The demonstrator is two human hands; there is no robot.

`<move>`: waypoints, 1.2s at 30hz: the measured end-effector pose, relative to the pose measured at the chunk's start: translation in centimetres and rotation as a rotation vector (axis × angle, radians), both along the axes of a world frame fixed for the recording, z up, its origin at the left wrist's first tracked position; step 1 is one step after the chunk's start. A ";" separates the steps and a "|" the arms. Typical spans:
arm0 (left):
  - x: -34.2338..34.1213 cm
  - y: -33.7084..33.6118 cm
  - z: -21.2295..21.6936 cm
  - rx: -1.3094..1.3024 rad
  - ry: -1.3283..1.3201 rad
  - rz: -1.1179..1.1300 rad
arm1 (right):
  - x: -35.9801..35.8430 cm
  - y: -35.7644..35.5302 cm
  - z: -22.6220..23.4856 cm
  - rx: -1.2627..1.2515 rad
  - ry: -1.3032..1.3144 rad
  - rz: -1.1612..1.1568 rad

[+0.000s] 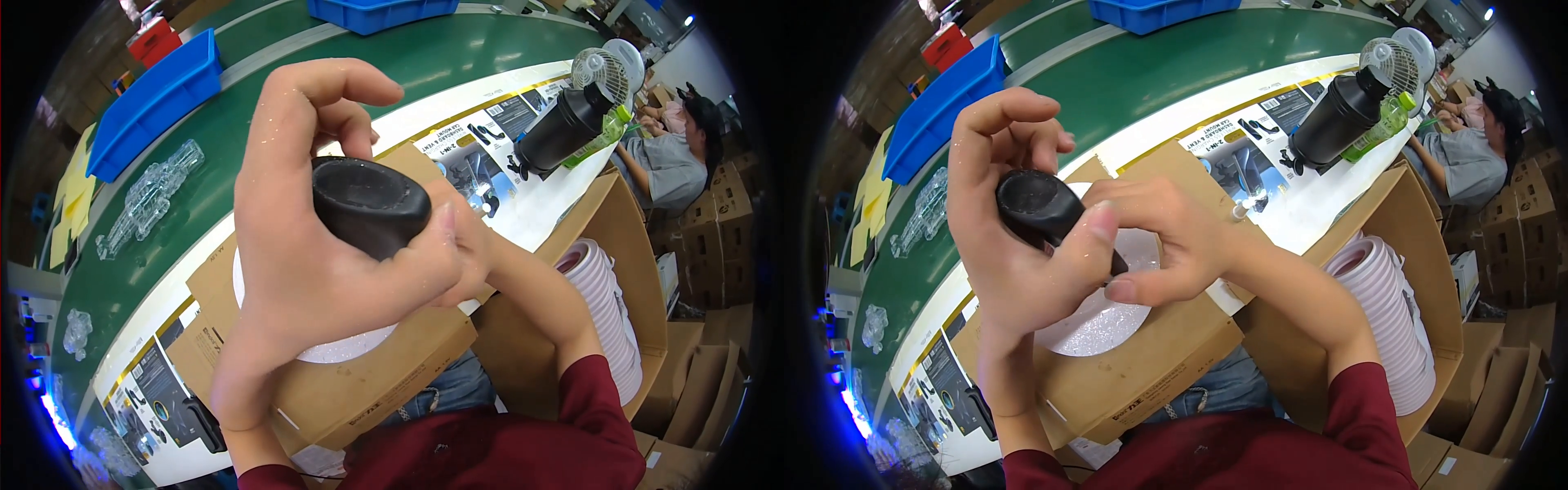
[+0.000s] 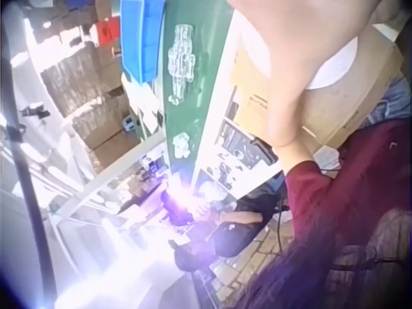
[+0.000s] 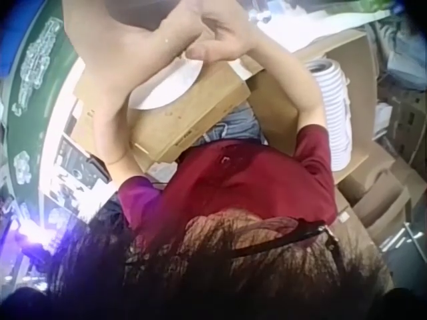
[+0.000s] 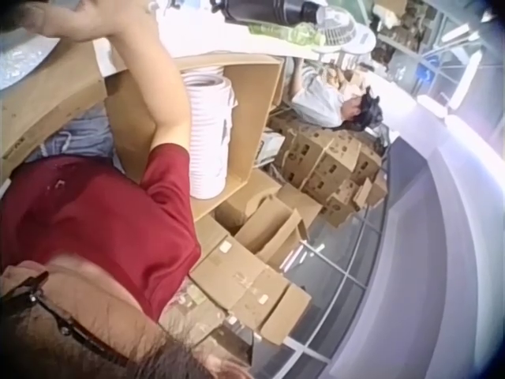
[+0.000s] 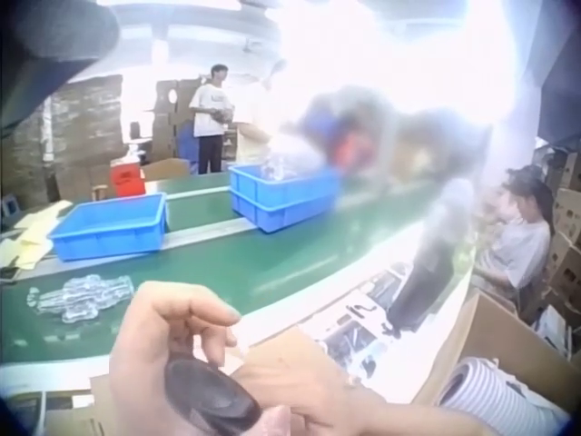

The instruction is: Organizing and processing white plastic rings into a cardboard shipping box using a handheld tool.

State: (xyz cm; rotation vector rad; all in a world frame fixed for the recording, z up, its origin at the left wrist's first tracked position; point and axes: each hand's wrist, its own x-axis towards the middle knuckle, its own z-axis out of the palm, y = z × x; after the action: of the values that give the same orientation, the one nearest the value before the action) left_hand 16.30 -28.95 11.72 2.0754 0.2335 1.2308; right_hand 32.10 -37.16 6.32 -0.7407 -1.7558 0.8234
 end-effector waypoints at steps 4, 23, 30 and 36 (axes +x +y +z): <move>0.4 0.7 -0.3 0.066 -0.070 -0.111 | 0.2 -0.4 0.7 -0.050 -0.056 -0.042; -1.6 -0.1 1.1 0.088 0.345 0.128 | -0.3 0.9 -0.6 -0.089 0.058 -0.262; -1.5 -0.1 1.2 0.098 0.342 0.129 | -0.4 0.7 -0.4 -0.054 0.042 -0.343; -1.6 -0.4 1.2 0.083 0.349 0.128 | -0.6 0.7 -0.3 -0.036 0.061 -0.330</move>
State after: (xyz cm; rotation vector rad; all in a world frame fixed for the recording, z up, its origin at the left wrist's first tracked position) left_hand 14.72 -29.31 12.97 2.3715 0.4886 0.9558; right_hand 31.54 -36.46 6.03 -0.9877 -1.5141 0.6468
